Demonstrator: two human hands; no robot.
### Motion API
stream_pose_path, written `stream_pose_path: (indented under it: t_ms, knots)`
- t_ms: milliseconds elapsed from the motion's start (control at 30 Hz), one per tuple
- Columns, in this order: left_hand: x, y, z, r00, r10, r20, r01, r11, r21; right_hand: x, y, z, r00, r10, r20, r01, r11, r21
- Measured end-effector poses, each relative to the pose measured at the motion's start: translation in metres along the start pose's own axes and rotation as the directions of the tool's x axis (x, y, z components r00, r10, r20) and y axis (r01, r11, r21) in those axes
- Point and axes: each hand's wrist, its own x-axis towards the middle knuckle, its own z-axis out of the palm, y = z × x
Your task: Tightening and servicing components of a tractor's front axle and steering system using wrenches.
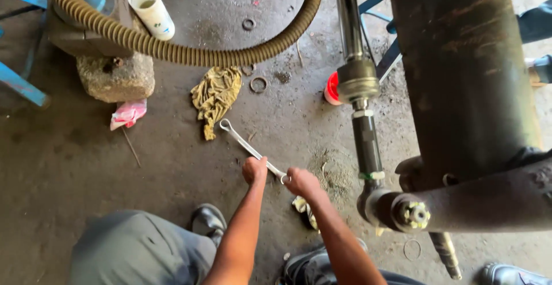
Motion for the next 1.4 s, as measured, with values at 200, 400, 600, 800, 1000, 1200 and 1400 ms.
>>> stream_pose_path:
  t_ms: [200,400,600,800,1000,1200,1400]
  knots:
    - [0.001,0.016,-0.002,0.992,-0.122,-0.01,0.122,0.992,-0.014,-0.014,-0.01,-0.005,0.997,0.062,-0.036,-0.06,0.997,0.051]
    - [0.007,0.022,-0.004,0.98,-0.198,0.03,0.197,0.98,0.026,-0.017,-0.02,-0.004,0.995,0.099,-0.024,-0.096,0.992,0.079]
    - [0.01,0.034,0.0,0.98,-0.187,0.073,0.184,0.982,0.051,-0.017,-0.016,0.009,0.994,0.092,0.059,-0.094,0.995,0.033]
    - [-0.009,0.032,-0.032,0.995,-0.007,0.098,0.013,0.998,-0.064,-0.028,-0.024,0.018,0.96,-0.048,-0.276,0.073,0.994,0.081]
    - [-0.06,0.032,-0.085,0.912,0.362,0.193,-0.297,0.907,-0.299,-0.058,-0.024,0.072,0.937,0.02,-0.347,0.04,0.986,0.163]
    - [-0.058,0.043,-0.118,0.925,0.287,0.249,-0.154,0.882,-0.446,-0.087,-0.042,0.078,0.835,0.294,-0.464,-0.072,0.896,0.438]
    - [-0.032,0.069,-0.162,0.907,0.397,0.141,-0.188,0.68,-0.709,-0.007,-0.11,-0.122,0.507,0.101,-0.856,0.346,0.886,0.31]
